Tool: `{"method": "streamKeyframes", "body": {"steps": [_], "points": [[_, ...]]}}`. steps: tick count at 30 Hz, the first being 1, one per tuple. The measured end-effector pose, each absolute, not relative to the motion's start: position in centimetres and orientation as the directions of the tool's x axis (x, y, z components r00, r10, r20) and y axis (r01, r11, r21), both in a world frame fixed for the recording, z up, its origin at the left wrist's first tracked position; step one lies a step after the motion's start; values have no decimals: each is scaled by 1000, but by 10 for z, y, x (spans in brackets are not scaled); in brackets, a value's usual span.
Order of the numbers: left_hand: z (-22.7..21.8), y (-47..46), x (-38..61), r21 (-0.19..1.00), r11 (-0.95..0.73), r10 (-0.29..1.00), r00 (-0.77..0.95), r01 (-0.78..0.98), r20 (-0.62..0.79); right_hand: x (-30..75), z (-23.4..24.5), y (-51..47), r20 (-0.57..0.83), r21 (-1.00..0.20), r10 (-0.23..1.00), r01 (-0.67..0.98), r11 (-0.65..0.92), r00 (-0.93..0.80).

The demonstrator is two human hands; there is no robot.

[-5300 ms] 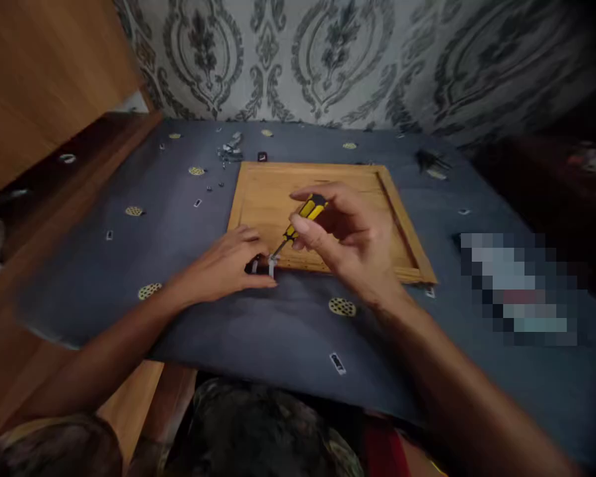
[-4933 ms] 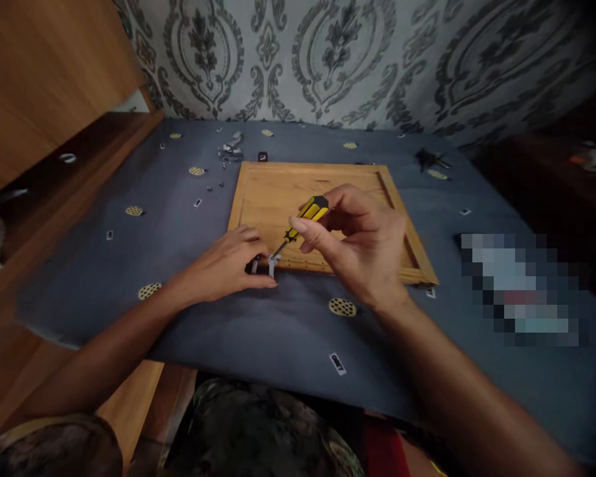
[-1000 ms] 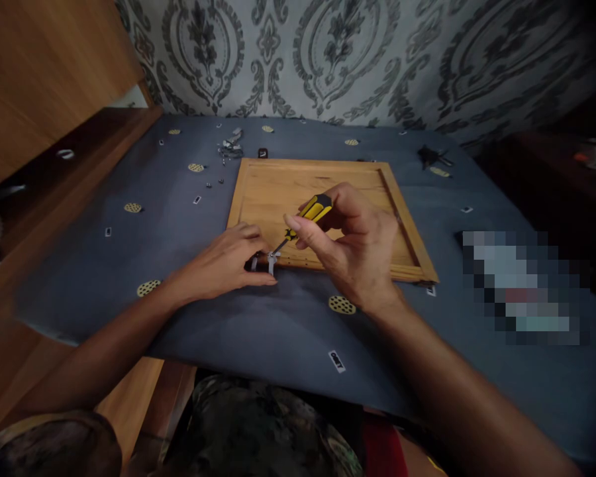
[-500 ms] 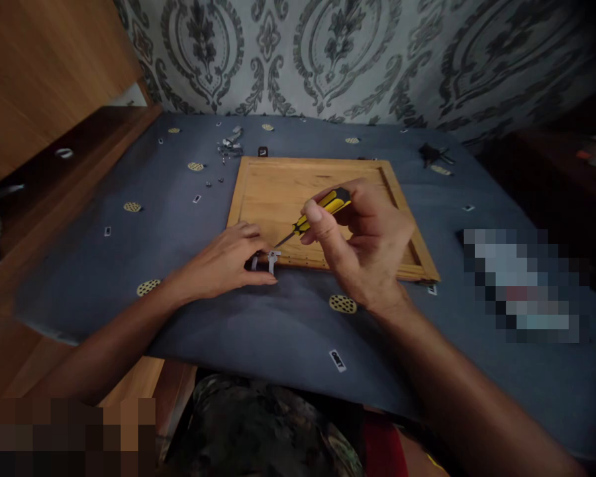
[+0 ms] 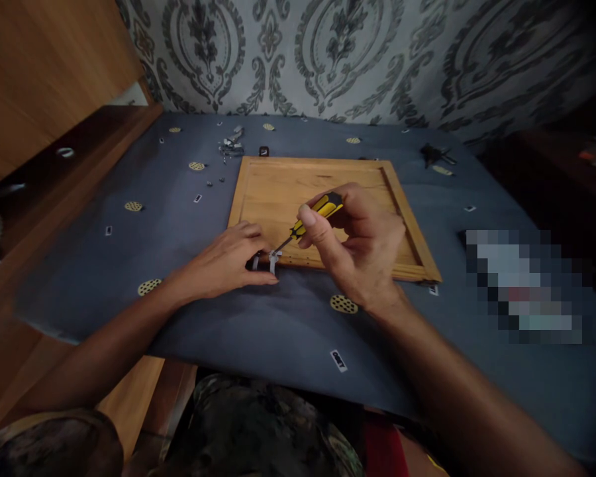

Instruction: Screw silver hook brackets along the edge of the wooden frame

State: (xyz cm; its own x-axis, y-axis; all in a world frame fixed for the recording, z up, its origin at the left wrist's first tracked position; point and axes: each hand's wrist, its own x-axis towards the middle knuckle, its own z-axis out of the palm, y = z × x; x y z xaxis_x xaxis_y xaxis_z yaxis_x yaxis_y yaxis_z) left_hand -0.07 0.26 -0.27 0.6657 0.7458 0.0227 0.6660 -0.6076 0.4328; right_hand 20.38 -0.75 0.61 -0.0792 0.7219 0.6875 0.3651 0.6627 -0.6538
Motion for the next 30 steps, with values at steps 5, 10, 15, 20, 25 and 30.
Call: {"method": "streamKeyframes", "body": {"steps": [5, 10, 15, 20, 25, 30], "points": [[-2, 3, -1, 435, -606, 748, 663, 666, 26, 204, 8, -7, 675, -663, 731, 353, 660, -101], [-3, 3, -1, 431, -619, 737, 675, 657, 29, 210, 15, -3, 605, -734, 775, 248, 632, -182], [-3, 3, -2, 433, -627, 733, 678, 647, 47, 218, 23, -1, 515, -791, 804, 196, 579, -296], [-3, 3, -2, 441, -612, 741, 671, 657, 28, 218, 20, 0, 554, -754, 782, 226, 616, -285], [-6, 4, -2, 466, -615, 735, 676, 637, 46, 209, 9, 1, 655, -666, 743, 360, 654, -139], [-4, 3, -1, 434, -615, 741, 670, 658, 35, 201, 8, -5, 712, -633, 700, 391, 669, -45]]}}
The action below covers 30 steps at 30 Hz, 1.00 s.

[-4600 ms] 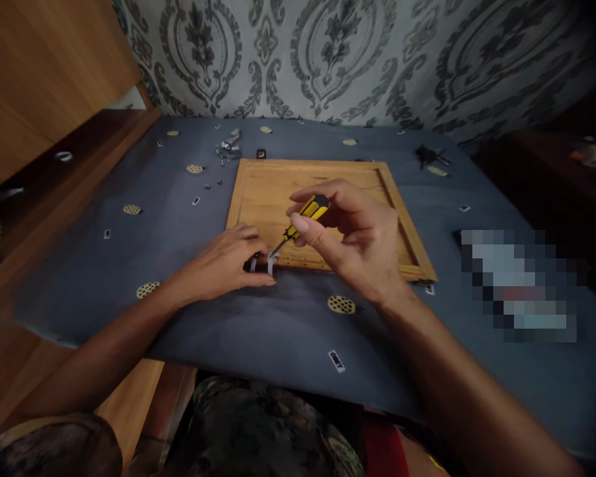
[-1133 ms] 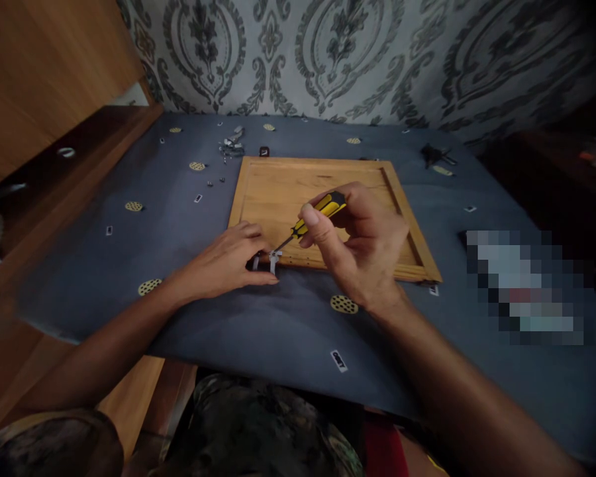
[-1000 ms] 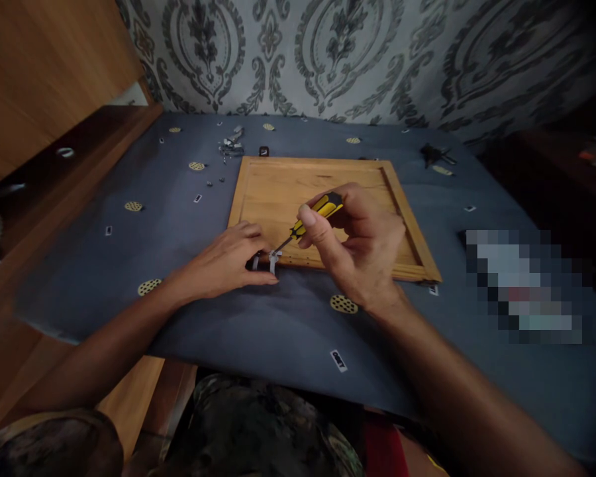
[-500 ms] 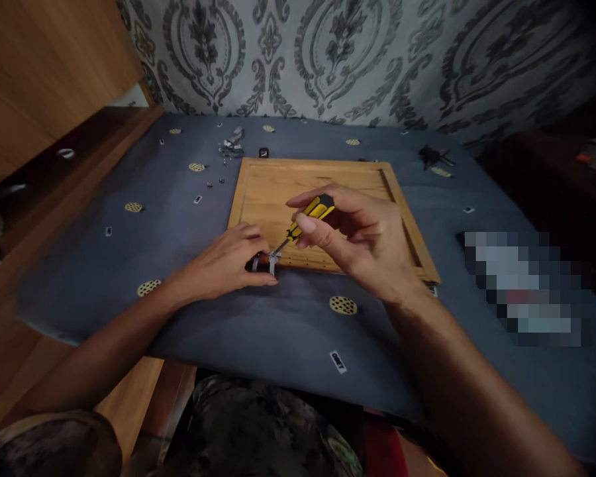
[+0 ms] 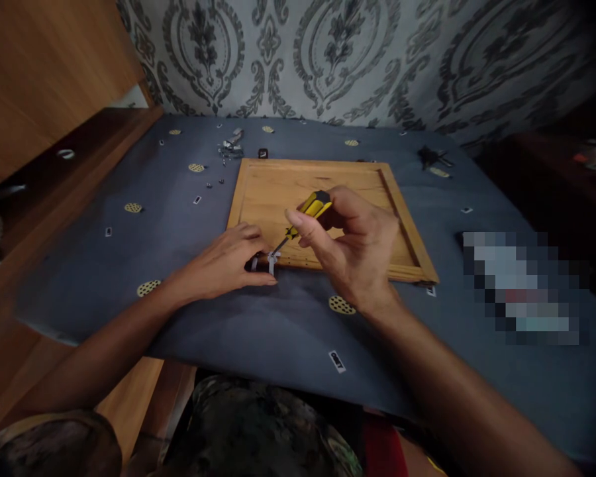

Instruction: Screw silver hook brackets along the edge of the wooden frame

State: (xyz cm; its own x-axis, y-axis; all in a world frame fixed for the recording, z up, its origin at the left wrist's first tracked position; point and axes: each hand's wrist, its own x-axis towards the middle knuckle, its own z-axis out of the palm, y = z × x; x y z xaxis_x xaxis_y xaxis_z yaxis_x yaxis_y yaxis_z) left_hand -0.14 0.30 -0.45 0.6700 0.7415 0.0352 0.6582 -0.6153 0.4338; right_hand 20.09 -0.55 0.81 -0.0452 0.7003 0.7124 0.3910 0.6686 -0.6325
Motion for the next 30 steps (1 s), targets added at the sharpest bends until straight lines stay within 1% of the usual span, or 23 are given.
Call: {"method": "streamKeyframes", "body": {"steps": [3, 4, 5, 9, 11, 20, 30], "points": [[-2, 3, -1, 441, -602, 748, 664, 665, 20, 200, 16, -12, 708, -683, 701, 330, 651, 82], [-1, 3, 0, 446, -603, 746, 665, 661, 23, 201, 18, -13, 704, -693, 703, 312, 650, 99], [-1, 3, 0, 449, -605, 744, 667, 657, 26, 202, 20, -14, 703, -694, 705, 305, 652, 94], [-1, 3, -1, 433, -616, 740, 672, 658, 32, 207, 17, -9, 695, -669, 718, 337, 662, -29], [-2, 3, -1, 426, -619, 739, 673, 660, 31, 209, 14, -6, 688, -666, 723, 343, 663, -61], [-2, 3, -1, 437, -613, 739, 673, 658, 24, 208, 11, -5, 669, -672, 737, 343, 657, -101], [-5, 3, -3, 429, -630, 733, 678, 648, 52, 208, 8, -3, 665, -661, 735, 353, 662, -135]]}}
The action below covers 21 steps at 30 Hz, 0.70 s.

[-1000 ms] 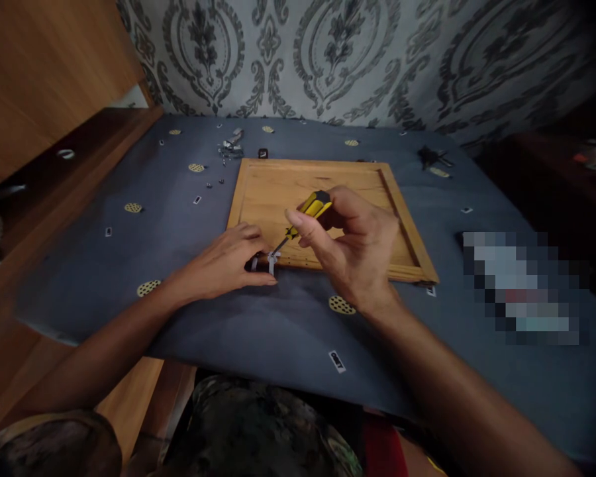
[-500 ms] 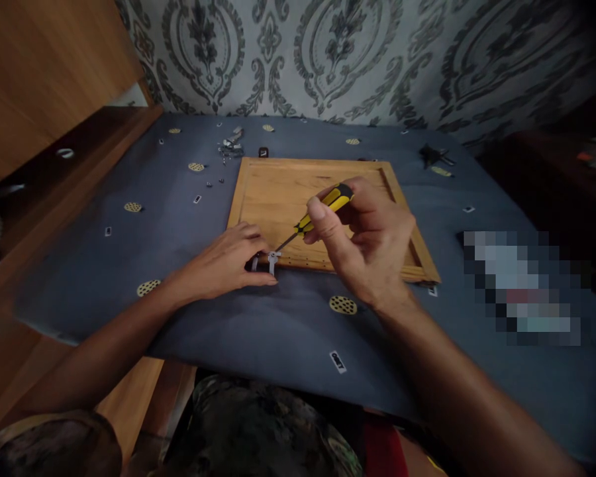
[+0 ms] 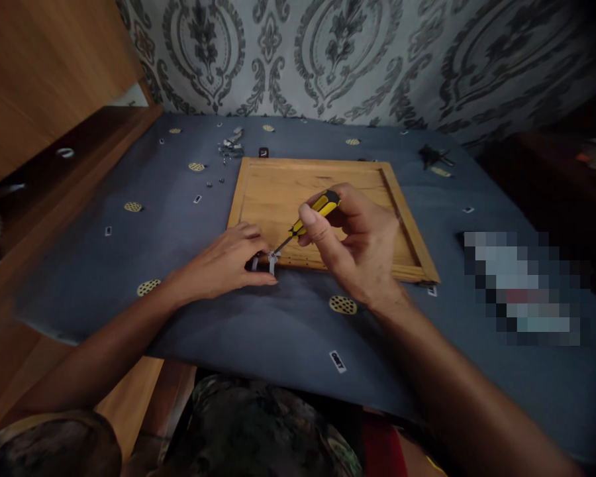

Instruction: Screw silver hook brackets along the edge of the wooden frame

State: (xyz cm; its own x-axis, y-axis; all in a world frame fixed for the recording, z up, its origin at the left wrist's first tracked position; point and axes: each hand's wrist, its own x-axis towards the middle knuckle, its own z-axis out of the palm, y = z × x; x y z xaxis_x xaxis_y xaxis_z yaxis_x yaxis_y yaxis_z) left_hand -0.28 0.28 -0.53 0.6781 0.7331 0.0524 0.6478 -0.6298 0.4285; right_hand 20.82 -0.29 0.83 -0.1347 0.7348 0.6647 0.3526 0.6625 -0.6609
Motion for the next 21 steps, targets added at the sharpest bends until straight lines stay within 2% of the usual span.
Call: {"method": "streamKeyframes", "body": {"steps": [11, 21], "points": [[-4, 3, -2, 435, -614, 740, 672, 658, 29, 209, 11, -1, 646, -662, 746, 366, 654, -162], [-7, 4, -3, 483, -611, 740, 669, 627, 68, 202, 6, -3, 726, -541, 669, 471, 697, -156]]}}
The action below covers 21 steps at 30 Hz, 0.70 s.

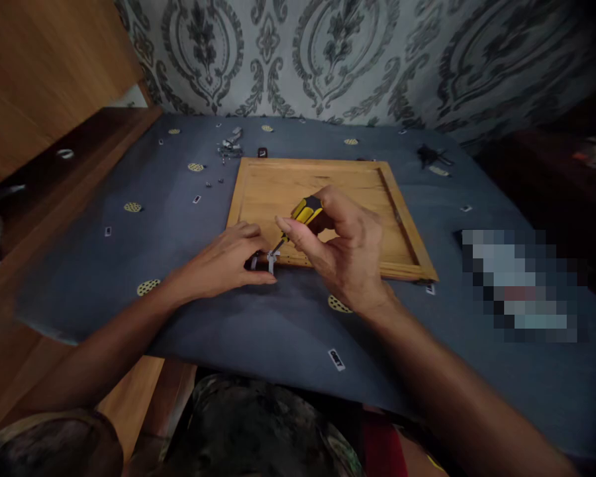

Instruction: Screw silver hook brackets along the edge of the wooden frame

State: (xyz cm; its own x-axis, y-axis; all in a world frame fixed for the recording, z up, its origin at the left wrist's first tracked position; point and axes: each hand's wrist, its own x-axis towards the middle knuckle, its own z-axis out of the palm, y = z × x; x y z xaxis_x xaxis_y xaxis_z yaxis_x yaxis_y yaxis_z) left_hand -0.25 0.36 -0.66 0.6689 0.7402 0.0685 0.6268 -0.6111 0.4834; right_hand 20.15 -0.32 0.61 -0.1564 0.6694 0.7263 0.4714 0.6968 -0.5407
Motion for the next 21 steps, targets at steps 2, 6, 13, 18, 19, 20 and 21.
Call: {"method": "streamKeyframes", "body": {"steps": [2, 6, 13, 18, 19, 20, 21], "points": [[-7, 4, -3, 479, -616, 737, 672, 626, 69, 200, 6, -4, 735, -531, 663, 488, 693, -142], [-9, 5, -3, 488, -612, 738, 672, 622, 70, 197, 6, -5, 754, -507, 645, 516, 691, -123], [-9, 4, -3, 473, -618, 738, 671, 628, 74, 195, 5, -8, 776, -519, 626, 483, 705, -80], [-4, 3, -2, 457, -613, 738, 673, 644, 42, 199, 15, -15, 746, -649, 646, 393, 651, 163], [-3, 3, -2, 460, -612, 738, 674, 643, 40, 200, 17, -15, 738, -661, 651, 385, 644, 179], [-3, 3, -1, 460, -611, 739, 673, 644, 39, 201, 17, -15, 734, -665, 656, 382, 641, 177], [-3, 3, -1, 457, -610, 740, 671, 648, 37, 202, 17, -14, 733, -664, 661, 382, 642, 163]]}}
